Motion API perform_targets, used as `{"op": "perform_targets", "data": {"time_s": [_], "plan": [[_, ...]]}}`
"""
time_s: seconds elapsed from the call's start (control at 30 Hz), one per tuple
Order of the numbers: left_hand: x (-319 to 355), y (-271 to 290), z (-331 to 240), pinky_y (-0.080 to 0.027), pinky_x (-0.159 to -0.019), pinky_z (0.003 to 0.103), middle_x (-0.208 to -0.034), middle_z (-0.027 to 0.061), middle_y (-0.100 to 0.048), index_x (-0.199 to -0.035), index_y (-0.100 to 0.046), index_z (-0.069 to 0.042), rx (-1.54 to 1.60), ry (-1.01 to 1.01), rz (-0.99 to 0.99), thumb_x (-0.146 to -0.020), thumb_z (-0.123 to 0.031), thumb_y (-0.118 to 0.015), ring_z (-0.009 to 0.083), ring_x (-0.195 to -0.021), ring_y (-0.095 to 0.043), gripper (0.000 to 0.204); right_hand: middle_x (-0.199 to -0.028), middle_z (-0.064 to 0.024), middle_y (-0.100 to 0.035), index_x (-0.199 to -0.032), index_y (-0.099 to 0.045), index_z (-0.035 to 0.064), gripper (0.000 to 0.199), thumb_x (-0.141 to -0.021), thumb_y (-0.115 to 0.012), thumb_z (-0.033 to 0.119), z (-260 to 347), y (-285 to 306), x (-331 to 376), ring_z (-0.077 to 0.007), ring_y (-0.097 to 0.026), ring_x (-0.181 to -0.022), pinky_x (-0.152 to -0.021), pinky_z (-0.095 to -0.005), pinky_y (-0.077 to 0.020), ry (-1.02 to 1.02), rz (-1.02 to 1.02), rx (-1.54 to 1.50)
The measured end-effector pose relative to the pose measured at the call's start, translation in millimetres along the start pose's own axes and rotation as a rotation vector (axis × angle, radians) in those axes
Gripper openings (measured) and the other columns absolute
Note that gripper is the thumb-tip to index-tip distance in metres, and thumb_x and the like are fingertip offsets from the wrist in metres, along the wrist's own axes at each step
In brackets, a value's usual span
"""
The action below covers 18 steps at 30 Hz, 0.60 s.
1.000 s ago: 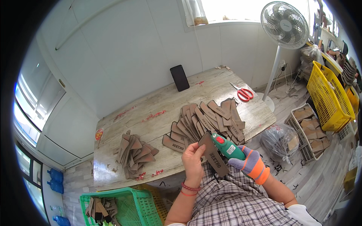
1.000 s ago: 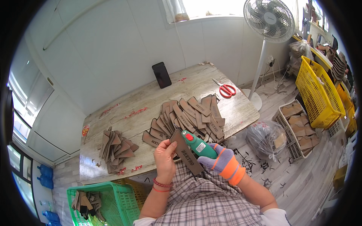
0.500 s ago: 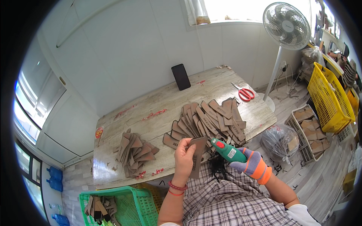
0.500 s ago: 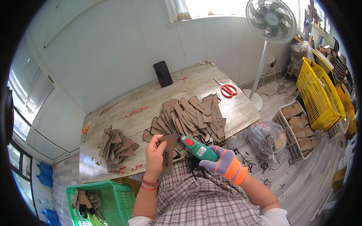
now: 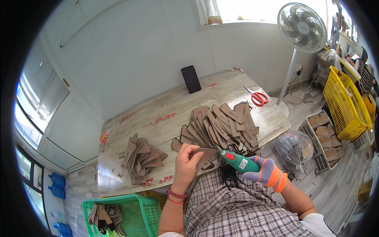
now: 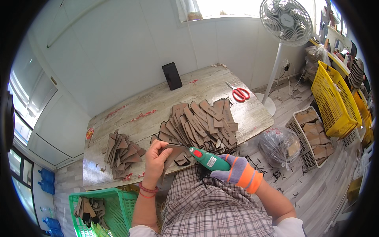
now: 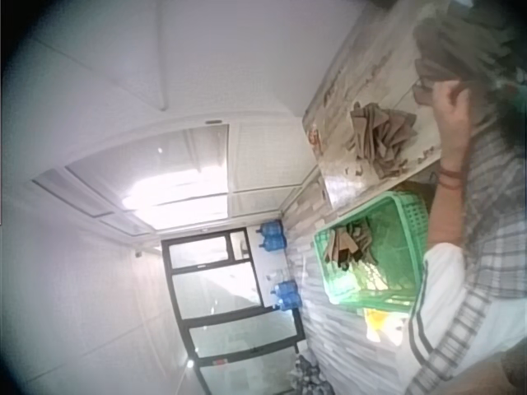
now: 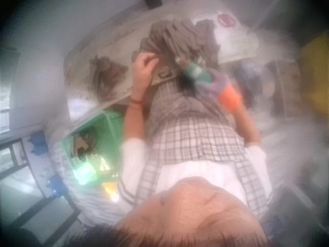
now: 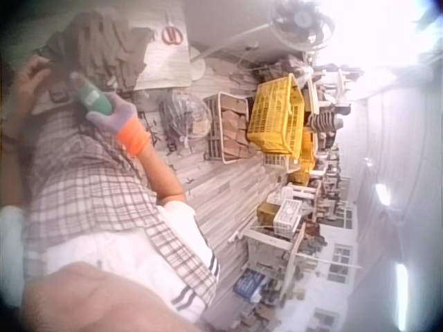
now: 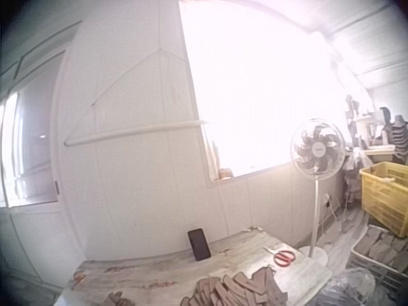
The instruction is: The person repeatedly picks up small cardboard pieces from a table, applies hot glue along their edges using a glue gun, and places them back on the table. The process is continuous and repetitive throughout the clip.
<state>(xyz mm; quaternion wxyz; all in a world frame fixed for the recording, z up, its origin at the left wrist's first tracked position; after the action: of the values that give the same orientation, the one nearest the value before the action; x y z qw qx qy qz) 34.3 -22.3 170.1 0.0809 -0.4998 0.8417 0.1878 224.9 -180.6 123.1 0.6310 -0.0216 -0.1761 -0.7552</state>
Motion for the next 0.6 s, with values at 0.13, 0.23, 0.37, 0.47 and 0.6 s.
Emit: {"op": "perform_targets", "data": {"time_s": [0.13, 0.23, 0.37, 0.47, 0.6], "plan": [[-3, 1, -1, -0.043, -0.068, 0.023, -0.085, 0.0026, -0.052, -0.090, -0.061, 0.004, -0.030, 0.032, 0.045, -0.086, -0.005, -0.064, 0.0096, -0.074, -0.051, 0.010, -0.084, 0.0005, -0.067, -0.122, -0.059, 0.0009, 0.055, -0.077, -0.081, 0.023, 10, 3, 2, -0.0026, -0.057, -0.066, -0.059, -0.0201, -0.0468, 0.065, 0.009, 0.076], [-4, 0, -2, -0.042, -0.067, 0.023, -0.084, 0.0030, -0.051, -0.089, -0.062, 0.003, -0.054, 0.036, 0.069, -0.085, -0.005, -0.064, 0.0097, -0.073, -0.050, 0.009, -0.085, 0.0006, -0.067, -0.123, -0.059, 0.0008, 0.056, -0.077, -0.081, 0.023, 5, 3, 0, -0.0025, -0.056, -0.067, -0.061, -0.0202, -0.0474, 0.056, 0.031, 0.082], [-3, 3, -4, -0.042, -0.067, 0.024, -0.083, 0.0029, -0.051, -0.088, -0.061, 0.003, -0.087, 0.032, 0.082, -0.085, -0.005, -0.065, 0.0100, -0.073, -0.050, 0.009, -0.087, 0.0001, -0.067, -0.123, -0.059, 0.0008, 0.056, -0.076, -0.082, 0.023, 0, 1, -2, -0.0029, -0.057, -0.070, -0.064, -0.0206, -0.0483, 0.056, 0.054, 0.070], [-4, -1, -6, -0.041, -0.066, 0.024, -0.083, 0.0026, -0.051, -0.088, -0.062, 0.003, -0.084, 0.024, 0.116, -0.084, -0.005, -0.065, 0.0101, -0.072, -0.049, 0.010, -0.088, -0.0008, -0.067, -0.122, -0.059, 0.0006, 0.058, -0.075, -0.083, 0.024, -3, 2, -3, -0.0030, -0.057, -0.070, -0.064, -0.0209, -0.0488, 0.032, 0.063, 0.104], [-6, -6, -7, -0.040, -0.065, 0.024, -0.083, 0.0023, -0.051, -0.089, -0.063, 0.003, -0.119, 0.027, 0.181, -0.083, -0.005, -0.066, 0.0099, -0.072, -0.048, 0.010, -0.087, -0.0019, -0.068, -0.122, -0.058, -0.0004, 0.059, -0.075, -0.083, 0.025, 0, 4, -2, -0.0034, -0.058, -0.068, -0.061, -0.0207, -0.0485, 0.033, 0.072, 0.187]]}}
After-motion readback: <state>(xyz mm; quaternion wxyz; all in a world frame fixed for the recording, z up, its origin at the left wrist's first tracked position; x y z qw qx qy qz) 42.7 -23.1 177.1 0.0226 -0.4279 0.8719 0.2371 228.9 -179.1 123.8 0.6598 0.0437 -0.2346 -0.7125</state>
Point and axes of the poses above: each hand's wrist, its own x-axis away from the middle knuckle, its own y-axis out of the back of the hand, z = x × y, the point moved 10 cm from there along -x, towards the middle knuckle
